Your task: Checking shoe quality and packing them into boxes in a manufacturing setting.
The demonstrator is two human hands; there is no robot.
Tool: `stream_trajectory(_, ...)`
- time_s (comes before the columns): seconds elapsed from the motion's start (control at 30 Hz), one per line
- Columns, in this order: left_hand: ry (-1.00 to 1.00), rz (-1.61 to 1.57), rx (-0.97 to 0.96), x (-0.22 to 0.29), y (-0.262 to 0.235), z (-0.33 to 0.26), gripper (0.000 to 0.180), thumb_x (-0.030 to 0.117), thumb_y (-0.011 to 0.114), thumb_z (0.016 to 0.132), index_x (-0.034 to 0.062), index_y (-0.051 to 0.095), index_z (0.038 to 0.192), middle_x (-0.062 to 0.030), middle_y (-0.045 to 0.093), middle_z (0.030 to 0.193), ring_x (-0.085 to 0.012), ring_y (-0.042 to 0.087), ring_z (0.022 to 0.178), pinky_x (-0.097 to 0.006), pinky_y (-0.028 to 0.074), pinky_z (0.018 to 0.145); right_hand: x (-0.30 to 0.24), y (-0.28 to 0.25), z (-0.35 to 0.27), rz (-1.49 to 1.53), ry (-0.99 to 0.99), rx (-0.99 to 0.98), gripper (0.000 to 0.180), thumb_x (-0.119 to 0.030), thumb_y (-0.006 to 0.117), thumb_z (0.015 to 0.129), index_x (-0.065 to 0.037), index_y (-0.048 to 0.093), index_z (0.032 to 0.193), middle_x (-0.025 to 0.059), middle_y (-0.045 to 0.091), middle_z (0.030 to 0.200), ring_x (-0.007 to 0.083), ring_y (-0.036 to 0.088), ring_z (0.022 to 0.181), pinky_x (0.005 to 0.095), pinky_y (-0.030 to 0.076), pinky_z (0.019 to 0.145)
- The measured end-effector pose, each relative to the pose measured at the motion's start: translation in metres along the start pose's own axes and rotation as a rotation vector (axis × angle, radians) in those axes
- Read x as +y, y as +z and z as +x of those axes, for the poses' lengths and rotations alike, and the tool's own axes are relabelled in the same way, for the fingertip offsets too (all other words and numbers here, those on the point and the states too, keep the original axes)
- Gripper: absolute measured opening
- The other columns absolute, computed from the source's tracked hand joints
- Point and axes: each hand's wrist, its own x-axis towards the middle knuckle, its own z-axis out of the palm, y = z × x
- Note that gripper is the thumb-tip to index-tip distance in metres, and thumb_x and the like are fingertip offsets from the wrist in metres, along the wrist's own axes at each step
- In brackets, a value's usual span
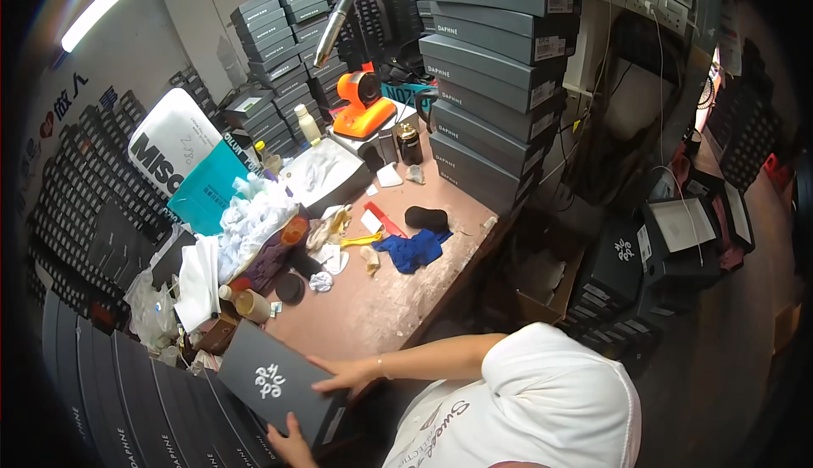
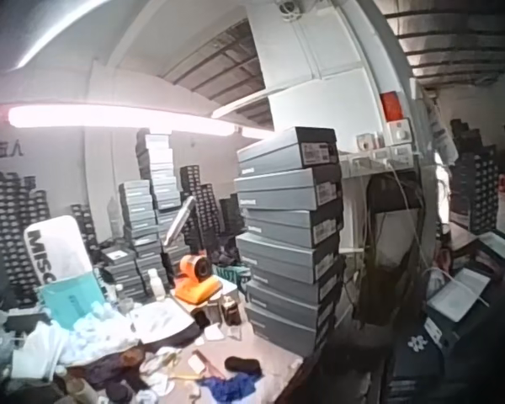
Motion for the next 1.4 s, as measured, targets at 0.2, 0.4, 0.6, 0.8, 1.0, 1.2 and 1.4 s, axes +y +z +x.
stream_trajectory(0.2, 0.021, -0.27, -0.214, 0.043, 0.091, -0.059, 0.07, 0.018, 0.075, 0.077, -0.0062, 0.041, 0.133, -0.0204, 0.049, 0.119, -0.0322, 0.049, 0.111, -0.041, 0.038, 0.098, 0.065, -0.088, -0.09, -0.421, 0.085, 0.361, 0.076, -0.042, 0.068, 0.084, 0.002, 0.04, 0.139, 0.0228, 0.056, 0.125, 0.0224, 0.056, 0.11, 0.0384, 0.049, 0.086)
stream_trajectory(0.4, -0.623, -1.339, -0.671, 0.052, 0.144, 0.0, 0.028, 0.019, 0.061, 0.091, -0.0015, 0.06, 0.111, -0.0114, 0.063, 0.112, -0.0232, 0.061, 0.103, -0.041, 0.049, 0.09, 0.029, -0.132, -0.11, 0.104, 0.506, 0.549, 0.045, -0.044, 0.068, 0.085, -0.002, 0.063, 0.1, 0.0073, 0.064, 0.093, 0.0204, 0.061, 0.081, 0.0345, 0.054, 0.069)
stream_trajectory(0.6, -0.666, -1.469, -0.443, 0.08, 0.109, 0.033, 0.029, 0.032, 0.061, 0.091, 0.0095, 0.061, 0.11, -0.0044, 0.066, 0.103, -0.0201, 0.062, 0.097, -0.037, 0.053, 0.084, -0.031, -0.112, -0.095, 0.403, 0.127, 0.538, 0.034, -0.045, 0.061, 0.09, -0.011, 0.062, 0.093, -0.0021, 0.058, 0.091, 0.0073, 0.054, 0.08, 0.0234, 0.044, 0.068)
stream_trajectory(0.8, -0.504, -1.683, -0.266, 0.102, 0.022, 0.067, 0.03, 0.021, 0.064, 0.088, 0.0051, 0.059, 0.114, -0.0036, 0.065, 0.099, -0.0175, 0.063, 0.092, -0.035, 0.056, 0.077, -0.044, -0.084, -0.058, 0.207, 0.027, 0.322, 0.041, -0.027, 0.065, 0.09, -0.002, 0.055, 0.121, 0.0045, 0.063, 0.106, 0.0109, 0.058, 0.1, 0.03, 0.048, 0.087)
stream_trajectory(1.0, 0.187, -0.282, 0.027, 0.122, -0.064, 0.022, 0.046, 0.005, 0.057, 0.088, -0.0073, 0.045, 0.131, -0.0187, 0.061, 0.115, -0.0233, 0.061, 0.104, -0.033, 0.049, 0.09, -0.041, -0.096, -0.059, -0.809, 0.027, 0.375, 0.061, -0.021, 0.07, 0.081, 0.006, 0.044, 0.129, 0.0232, 0.063, 0.106, 0.0316, 0.065, 0.091, 0.0379, 0.051, 0.082)
stream_trajectory(1.2, 0.244, 0.327, -0.239, 0.026, 0.027, 0.012, 0.059, 0.005, 0.064, 0.083, -0.0044, 0.04, 0.136, -0.0226, 0.054, 0.121, -0.0419, 0.053, 0.108, -0.045, 0.044, 0.091, 0.036, -0.05, -0.046, -0.89, 0.097, 0.311, 0.077, -0.014, 0.069, 0.077, 0.007, 0.029, 0.139, 0.0302, 0.059, 0.098, 0.0437, 0.059, 0.091, 0.0454, 0.047, 0.079)
stream_trajectory(1.4, -0.254, -1.018, -0.392, 0.06, 0.086, -0.025, 0.06, 0.022, 0.06, 0.094, -0.0001, 0.032, 0.143, -0.0176, 0.042, 0.139, -0.0286, 0.038, 0.132, -0.04, 0.034, 0.108, -0.001, -0.045, -0.049, -0.995, -0.218, 0.287, 0.069, -0.007, 0.065, 0.077, 0.002, 0.034, 0.138, 0.0247, 0.06, 0.092, 0.0414, 0.061, 0.079, 0.0454, 0.048, 0.072)
